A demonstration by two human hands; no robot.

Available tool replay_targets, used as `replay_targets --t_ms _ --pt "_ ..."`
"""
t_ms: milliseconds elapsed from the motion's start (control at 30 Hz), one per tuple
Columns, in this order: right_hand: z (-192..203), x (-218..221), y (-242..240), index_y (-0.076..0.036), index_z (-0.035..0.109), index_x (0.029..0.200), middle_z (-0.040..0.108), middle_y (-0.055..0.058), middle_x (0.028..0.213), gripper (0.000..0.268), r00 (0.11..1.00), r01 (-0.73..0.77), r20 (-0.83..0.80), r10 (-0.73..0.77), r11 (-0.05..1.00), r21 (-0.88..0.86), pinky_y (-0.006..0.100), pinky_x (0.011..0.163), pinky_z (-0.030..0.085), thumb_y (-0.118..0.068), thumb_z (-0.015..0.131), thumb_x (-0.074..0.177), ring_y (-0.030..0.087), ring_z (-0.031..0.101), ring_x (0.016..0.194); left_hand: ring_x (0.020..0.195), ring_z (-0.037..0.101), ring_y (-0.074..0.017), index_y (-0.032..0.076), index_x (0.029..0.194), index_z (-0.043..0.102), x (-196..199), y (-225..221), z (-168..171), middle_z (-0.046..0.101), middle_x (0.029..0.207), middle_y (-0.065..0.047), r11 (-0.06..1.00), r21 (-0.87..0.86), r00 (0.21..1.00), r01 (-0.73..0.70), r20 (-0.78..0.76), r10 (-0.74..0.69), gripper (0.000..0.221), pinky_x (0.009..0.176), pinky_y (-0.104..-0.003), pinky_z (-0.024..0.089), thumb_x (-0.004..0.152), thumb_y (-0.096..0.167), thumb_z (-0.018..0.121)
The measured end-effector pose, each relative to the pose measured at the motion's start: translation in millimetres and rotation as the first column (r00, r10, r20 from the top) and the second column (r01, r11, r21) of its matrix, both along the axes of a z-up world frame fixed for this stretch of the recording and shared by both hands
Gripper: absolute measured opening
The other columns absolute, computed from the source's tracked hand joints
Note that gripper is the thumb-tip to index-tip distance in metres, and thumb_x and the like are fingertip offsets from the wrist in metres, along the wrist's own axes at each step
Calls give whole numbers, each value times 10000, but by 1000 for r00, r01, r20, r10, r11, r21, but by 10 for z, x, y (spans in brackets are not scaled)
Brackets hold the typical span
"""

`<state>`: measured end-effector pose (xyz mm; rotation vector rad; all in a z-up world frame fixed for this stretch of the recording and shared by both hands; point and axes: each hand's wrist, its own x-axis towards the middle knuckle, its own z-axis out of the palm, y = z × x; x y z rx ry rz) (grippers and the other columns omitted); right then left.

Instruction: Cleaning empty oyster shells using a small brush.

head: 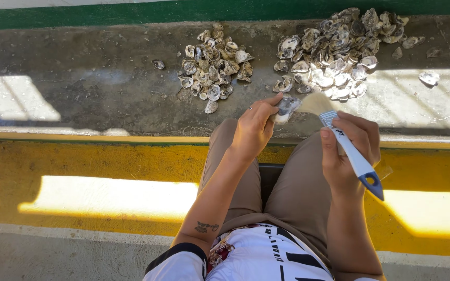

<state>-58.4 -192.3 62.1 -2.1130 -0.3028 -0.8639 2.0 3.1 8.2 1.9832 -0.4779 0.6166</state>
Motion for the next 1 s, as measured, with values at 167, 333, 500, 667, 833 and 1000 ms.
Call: replay_targets --t_ms 167,333,500,667,833,1000 --pt "-90 -46 -8 -48 645 1167 676 149 1172 211 994 -107 24 106 992 60 303 877 587 -194 751 1057 240 694 1056 1033 714 -269 29 980 579 41 8 -3 711 1267 -81 998 52 999 -19 44 17 225 867 -360 600 861 -105 714" --pt "-48 -29 39 -48 651 1129 677 159 1170 191 993 -111 -46 112 994 12 312 839 576 -176 755 1033 241 693 995 1028 714 -269 28 981 585 29 17 -32 715 1258 -79 999 32 1000 25 11 -26 224 853 -361 598 850 -86 727" --pt "-127 21 -25 -16 640 1174 645 180 1199 181 998 19 58 -20 1000 20 311 923 574 -165 736 1134 260 669 1072 1028 733 -244 27 975 589 26 22 -50 728 1224 -67 999 1 998 46 -33 -46 188 845 -342 608 895 -65 733" --pt "-151 -68 21 -44 642 1083 681 148 1141 177 987 -154 -21 158 978 138 291 831 552 -188 715 1010 211 677 971 1035 737 -241 28 974 593 37 55 -56 728 1224 -65 999 16 999 35 -20 -34 188 851 -336 615 890 -61 736" --pt "-261 54 -91 -14 646 1157 672 148 1122 202 996 -89 -15 93 985 148 307 886 560 -184 732 1089 226 683 1029 1022 743 -231 31 972 603 4 59 -51 730 1231 -59 997 -11 996 75 -46 -75 190 834 -329 620 880 -66 738" --pt "-255 -2 -98 -26 636 1157 639 167 1150 197 996 -79 53 71 979 187 328 925 575 -195 711 1089 241 665 1038 1022 737 -232 30 974 607 31 38 -42 729 1229 -50 997 22 997 72 -10 -72 194 838 -337 616 868 -68 736"
